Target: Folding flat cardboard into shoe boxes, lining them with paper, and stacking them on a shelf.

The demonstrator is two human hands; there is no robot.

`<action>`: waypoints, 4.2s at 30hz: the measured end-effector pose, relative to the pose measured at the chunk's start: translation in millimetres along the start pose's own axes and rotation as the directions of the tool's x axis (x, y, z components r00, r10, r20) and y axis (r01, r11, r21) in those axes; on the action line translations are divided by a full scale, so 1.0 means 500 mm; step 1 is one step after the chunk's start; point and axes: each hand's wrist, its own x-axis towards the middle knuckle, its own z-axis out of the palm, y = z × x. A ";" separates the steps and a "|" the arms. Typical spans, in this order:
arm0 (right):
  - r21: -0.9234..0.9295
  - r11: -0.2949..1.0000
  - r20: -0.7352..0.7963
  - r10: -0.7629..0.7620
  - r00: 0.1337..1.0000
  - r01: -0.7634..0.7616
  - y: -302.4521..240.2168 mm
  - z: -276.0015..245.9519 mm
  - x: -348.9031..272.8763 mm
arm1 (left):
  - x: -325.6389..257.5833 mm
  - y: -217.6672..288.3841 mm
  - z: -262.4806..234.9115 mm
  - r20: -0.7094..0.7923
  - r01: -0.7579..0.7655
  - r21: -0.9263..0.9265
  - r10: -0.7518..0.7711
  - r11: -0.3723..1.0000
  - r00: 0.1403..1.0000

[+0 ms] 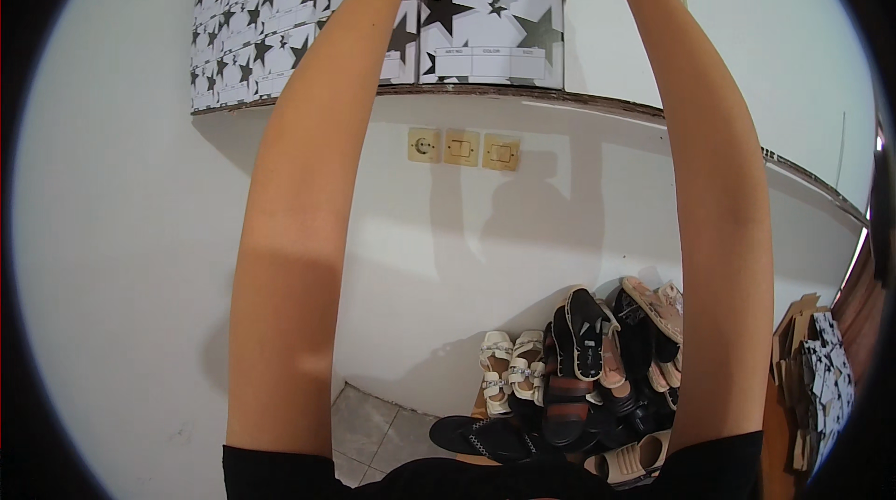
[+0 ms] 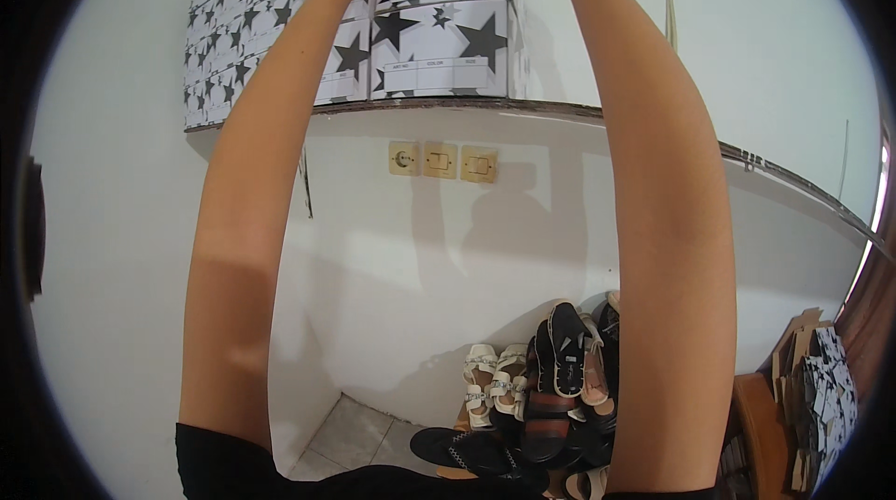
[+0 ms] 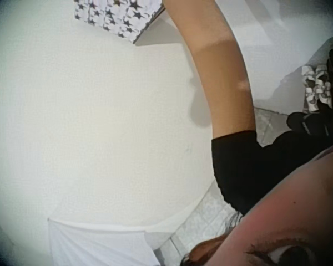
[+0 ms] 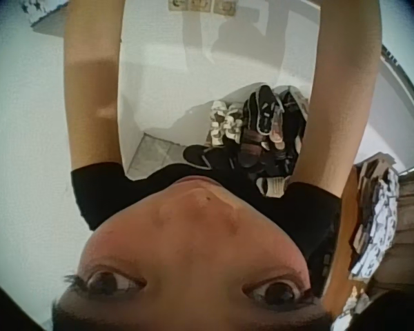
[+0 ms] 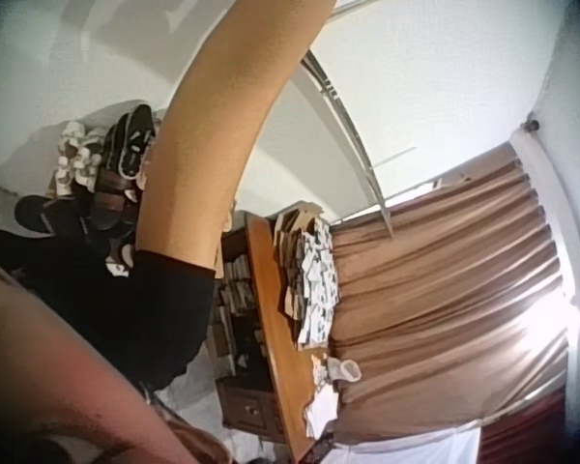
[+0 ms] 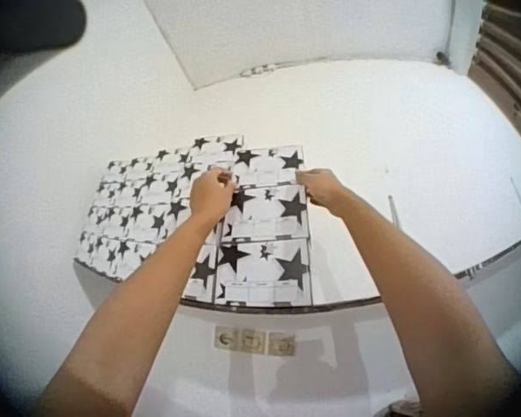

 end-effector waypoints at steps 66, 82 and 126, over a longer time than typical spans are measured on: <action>0.301 -0.069 -0.885 0.351 -0.305 -0.951 -0.449 -1.784 -2.324 | -1.419 2.456 0.113 0.457 0.946 -0.169 0.873 0.276 -0.173; -0.455 -0.327 -0.889 0.213 0.405 -0.828 -0.385 -1.849 -2.395 | -1.456 2.566 0.076 0.729 0.960 -0.052 0.667 0.274 -0.150; -0.209 0.043 -0.864 -0.475 0.165 -0.977 -0.595 -1.467 -2.127 | -1.076 2.568 0.170 0.273 0.661 -0.725 0.800 -0.194 0.534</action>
